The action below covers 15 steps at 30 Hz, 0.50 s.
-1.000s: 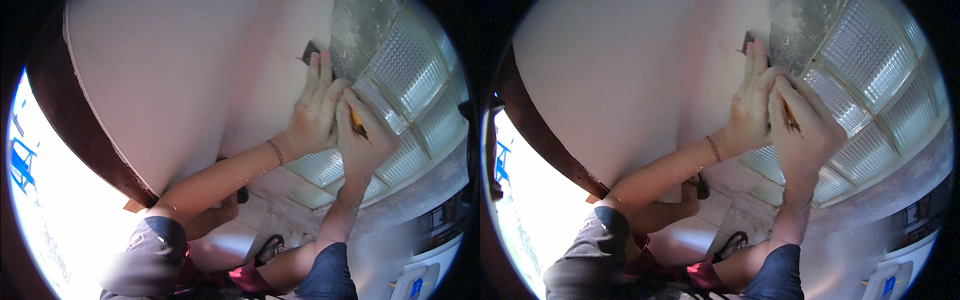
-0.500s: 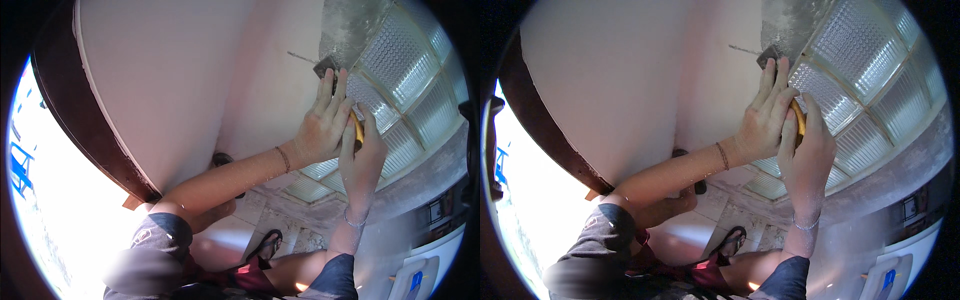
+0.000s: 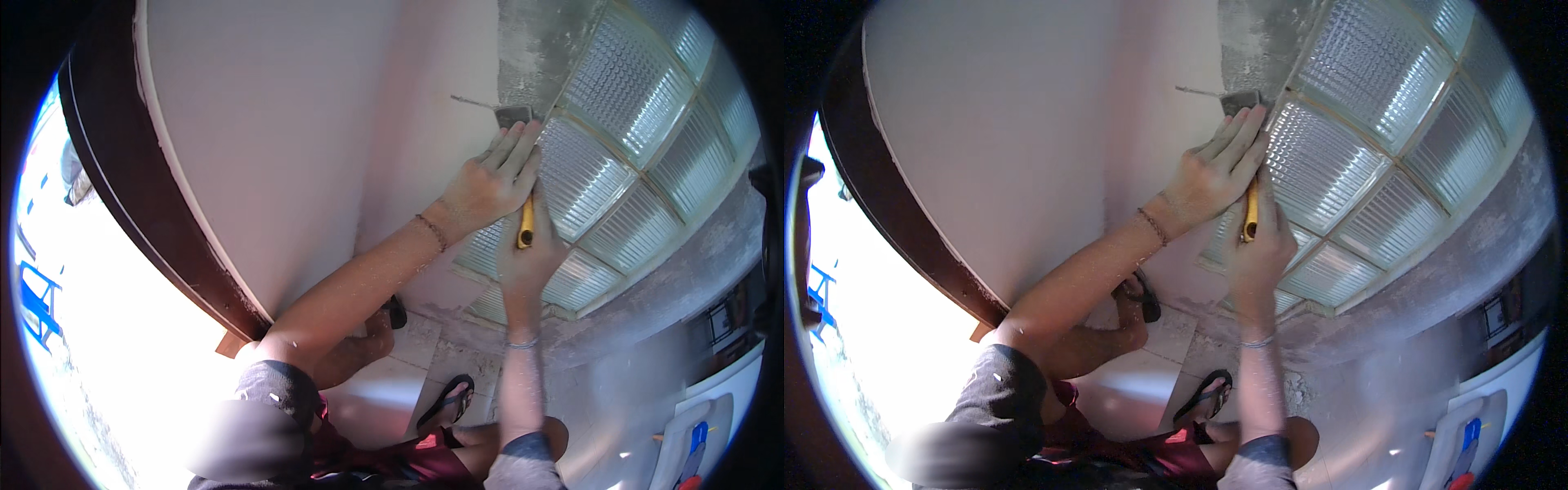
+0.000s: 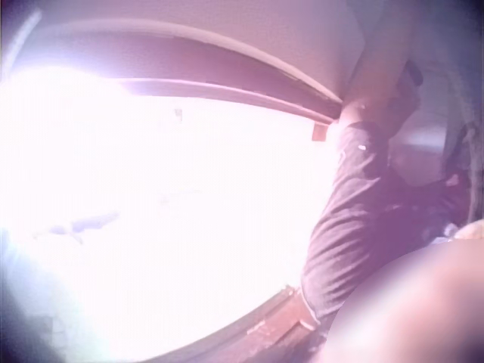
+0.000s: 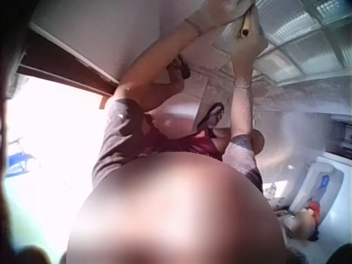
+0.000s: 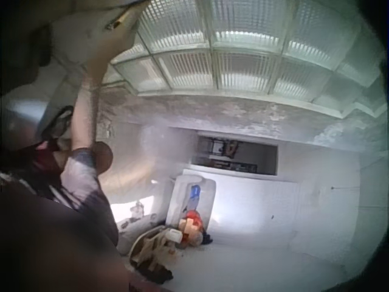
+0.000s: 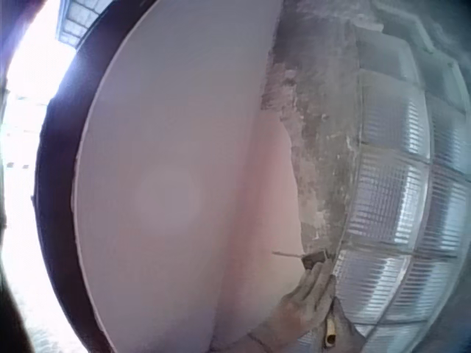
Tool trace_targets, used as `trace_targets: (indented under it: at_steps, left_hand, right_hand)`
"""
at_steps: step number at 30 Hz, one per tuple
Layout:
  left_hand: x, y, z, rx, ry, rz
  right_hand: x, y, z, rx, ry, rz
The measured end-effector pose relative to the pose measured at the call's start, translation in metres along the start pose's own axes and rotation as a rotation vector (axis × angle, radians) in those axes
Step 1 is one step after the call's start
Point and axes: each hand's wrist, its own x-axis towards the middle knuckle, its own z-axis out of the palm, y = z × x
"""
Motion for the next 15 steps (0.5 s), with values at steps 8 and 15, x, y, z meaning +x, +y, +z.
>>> trace_targets:
  at_steps: [8,15]
  left_hand:
    - [-0.007,-0.012,0.0,0.058,0.001,0.07]
    - [-0.008,-0.022,-0.001,0.03,-0.025,0.133]
  right_hand:
    - [-0.015,-0.023,0.019,0.134,0.047,0.205]
    - [-0.012,-0.033,0.028,0.236,0.08,0.243]
